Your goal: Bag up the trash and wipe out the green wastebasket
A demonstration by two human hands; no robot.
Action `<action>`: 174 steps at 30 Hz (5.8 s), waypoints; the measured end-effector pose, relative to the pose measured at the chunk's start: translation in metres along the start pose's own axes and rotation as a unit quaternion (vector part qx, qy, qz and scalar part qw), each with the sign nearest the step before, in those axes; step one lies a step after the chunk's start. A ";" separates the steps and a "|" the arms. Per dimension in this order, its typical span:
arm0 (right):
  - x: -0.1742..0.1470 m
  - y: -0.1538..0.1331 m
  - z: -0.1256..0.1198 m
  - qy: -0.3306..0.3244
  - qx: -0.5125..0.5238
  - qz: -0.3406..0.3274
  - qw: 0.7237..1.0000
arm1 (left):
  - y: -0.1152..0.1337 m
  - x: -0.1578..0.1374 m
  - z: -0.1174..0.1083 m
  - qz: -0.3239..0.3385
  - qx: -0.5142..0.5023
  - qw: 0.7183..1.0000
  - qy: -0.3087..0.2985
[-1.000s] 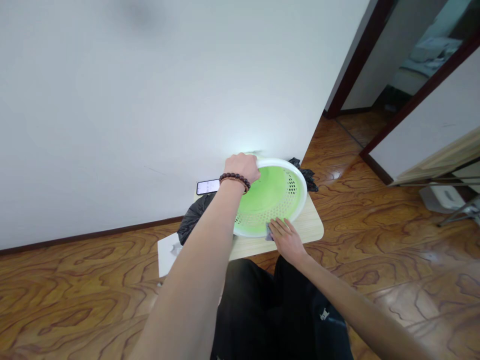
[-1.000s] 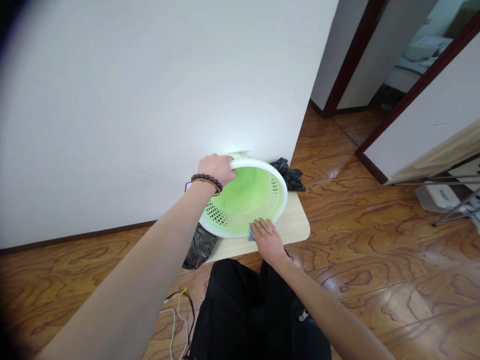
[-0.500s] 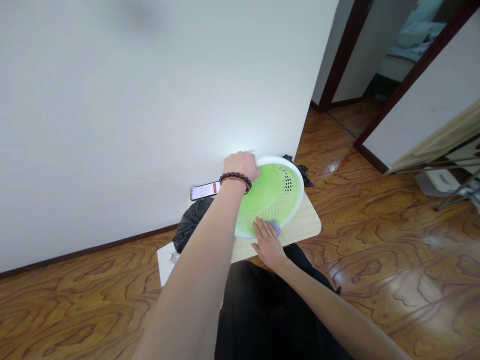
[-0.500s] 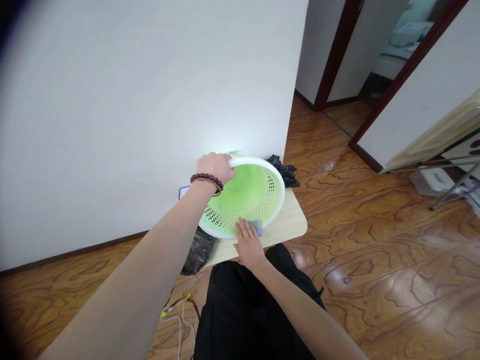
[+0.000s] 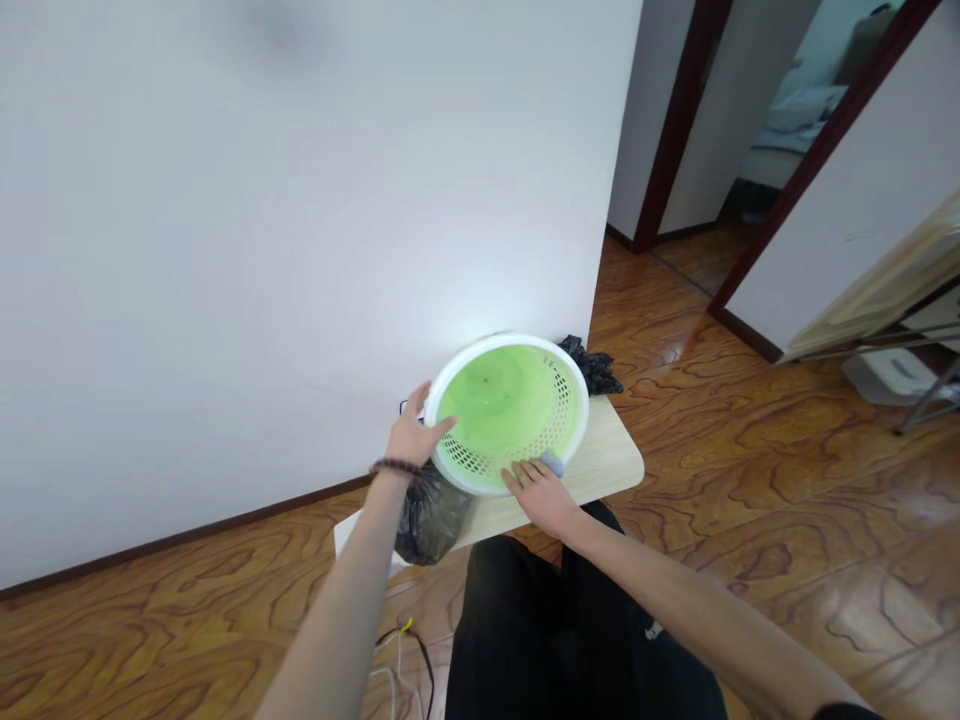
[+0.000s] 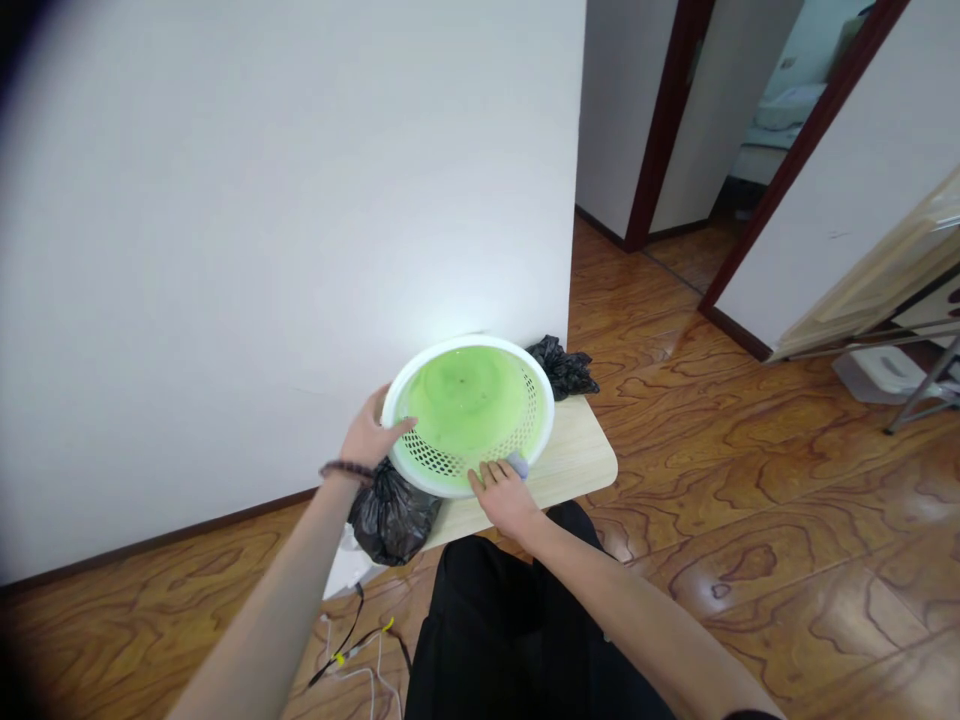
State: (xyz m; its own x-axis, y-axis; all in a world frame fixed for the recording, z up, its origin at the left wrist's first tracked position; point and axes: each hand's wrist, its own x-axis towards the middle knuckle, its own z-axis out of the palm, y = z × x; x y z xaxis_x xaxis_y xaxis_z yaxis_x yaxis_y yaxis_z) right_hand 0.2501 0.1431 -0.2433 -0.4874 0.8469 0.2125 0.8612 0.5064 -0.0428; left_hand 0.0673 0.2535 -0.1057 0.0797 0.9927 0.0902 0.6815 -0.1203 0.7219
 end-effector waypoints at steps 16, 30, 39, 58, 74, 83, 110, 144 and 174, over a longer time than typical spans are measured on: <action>-0.069 0.029 -0.072 -0.035 0.132 -0.074 0.988 | -0.019 -0.156 0.135 -0.341 -0.578 0.741 0.004; -0.069 0.036 -0.137 0.259 0.062 0.184 0.946 | 0.083 -0.187 0.105 -0.246 -0.628 0.735 0.071; -0.070 0.031 -0.132 0.075 0.042 -0.027 0.996 | 0.079 -0.205 0.078 -0.276 -0.594 0.745 0.129; -0.058 0.002 -0.170 0.001 0.040 -0.050 0.998 | 0.070 -0.219 0.071 -0.312 -0.588 0.733 0.143; -0.082 -0.015 -0.142 0.136 0.118 0.069 0.981 | 0.062 -0.212 0.096 -0.287 -0.532 0.767 0.216; -0.051 -0.023 -0.102 0.278 0.408 0.402 0.771 | 0.069 -0.211 0.096 -0.261 -0.473 0.807 0.238; -0.055 0.000 -0.124 0.324 0.475 0.428 0.698 | 0.055 -0.223 0.099 -0.231 -0.509 0.781 0.279; -0.059 -0.042 -0.086 0.310 0.619 0.431 0.578 | 0.047 -0.229 0.091 -0.213 -0.513 0.787 0.266; -0.044 -0.034 -0.089 0.347 0.668 0.438 0.492 | 0.042 -0.173 0.071 -0.251 -0.577 0.764 0.142</action>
State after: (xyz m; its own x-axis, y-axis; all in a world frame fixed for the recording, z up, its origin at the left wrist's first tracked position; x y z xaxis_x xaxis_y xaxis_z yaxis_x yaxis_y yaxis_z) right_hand 0.2551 0.0736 -0.1640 0.5517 0.8109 -0.1951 -0.3905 0.0444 -0.9195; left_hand 0.1336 0.0769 -0.1402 -0.2529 0.8941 -0.3697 -0.5337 0.1897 0.8241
